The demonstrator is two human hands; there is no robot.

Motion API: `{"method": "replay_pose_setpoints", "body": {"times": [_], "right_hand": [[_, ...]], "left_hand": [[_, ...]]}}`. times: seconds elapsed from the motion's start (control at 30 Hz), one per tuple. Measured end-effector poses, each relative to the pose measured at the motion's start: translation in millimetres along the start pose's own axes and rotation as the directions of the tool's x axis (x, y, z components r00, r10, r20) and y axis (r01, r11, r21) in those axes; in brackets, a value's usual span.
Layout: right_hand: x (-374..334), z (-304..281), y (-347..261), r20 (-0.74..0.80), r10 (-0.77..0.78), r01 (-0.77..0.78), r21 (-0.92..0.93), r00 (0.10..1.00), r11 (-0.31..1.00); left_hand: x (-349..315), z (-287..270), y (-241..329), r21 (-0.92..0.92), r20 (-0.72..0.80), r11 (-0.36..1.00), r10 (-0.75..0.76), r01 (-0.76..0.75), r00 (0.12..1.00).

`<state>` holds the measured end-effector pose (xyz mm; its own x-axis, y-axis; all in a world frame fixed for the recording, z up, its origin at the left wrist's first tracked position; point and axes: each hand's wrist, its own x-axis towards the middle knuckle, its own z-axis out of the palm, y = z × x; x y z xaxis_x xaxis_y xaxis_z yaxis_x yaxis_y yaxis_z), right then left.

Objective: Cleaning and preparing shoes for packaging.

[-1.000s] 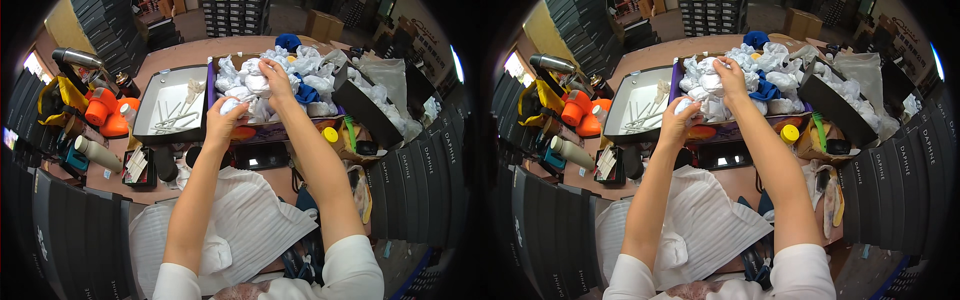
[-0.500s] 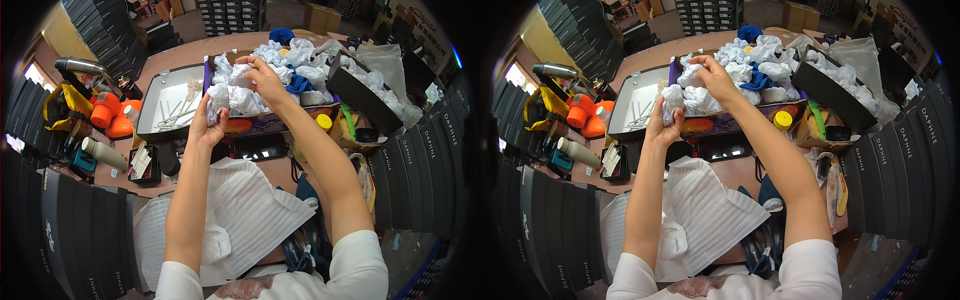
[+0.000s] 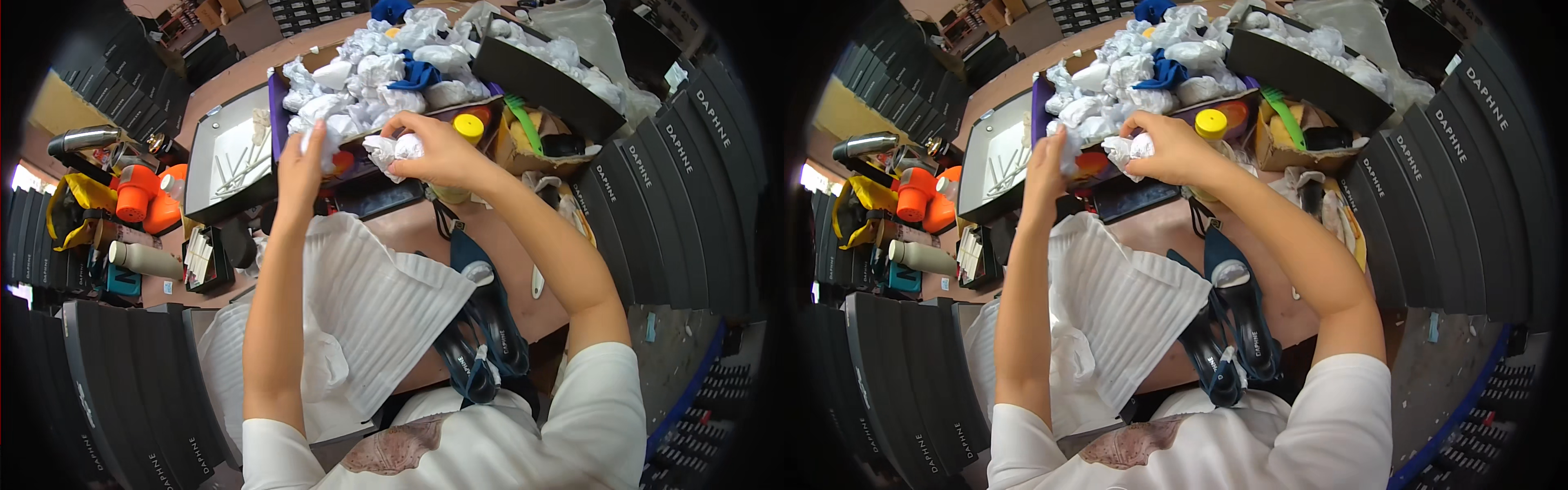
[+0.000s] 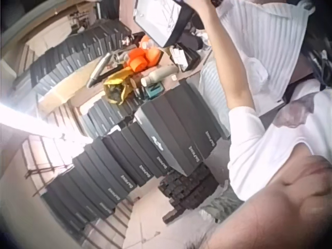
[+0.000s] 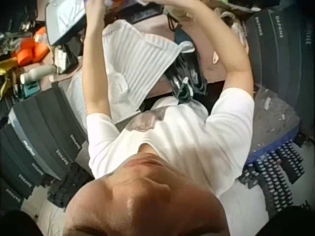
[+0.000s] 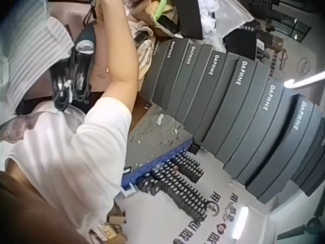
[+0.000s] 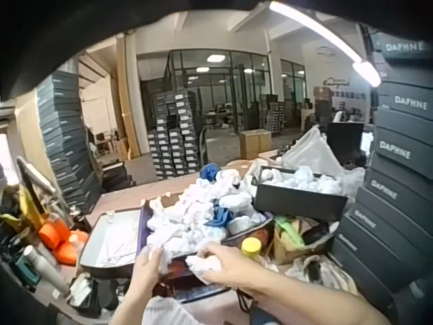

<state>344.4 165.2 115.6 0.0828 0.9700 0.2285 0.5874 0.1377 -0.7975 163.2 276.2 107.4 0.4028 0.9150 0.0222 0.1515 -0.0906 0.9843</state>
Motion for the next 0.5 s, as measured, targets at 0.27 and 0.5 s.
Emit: {"method": "replay_pose_setpoints", "body": {"times": [0.27, 0.5], "right_hand": [[-28, 41, 30, 0.012, 0.036, -0.023, -0.542, 0.999, 0.84], [-127, -8, 9, 0.076, 0.117, -0.087, -0.317, 0.99, 0.944]], "left_hand": [[32, -14, 16, -0.03, 0.138, 1.0, 0.006, -0.002, 0.99], [-141, 18, 42, 0.425, 0.586, 0.59, 0.398, -0.686, 0.706]]}}
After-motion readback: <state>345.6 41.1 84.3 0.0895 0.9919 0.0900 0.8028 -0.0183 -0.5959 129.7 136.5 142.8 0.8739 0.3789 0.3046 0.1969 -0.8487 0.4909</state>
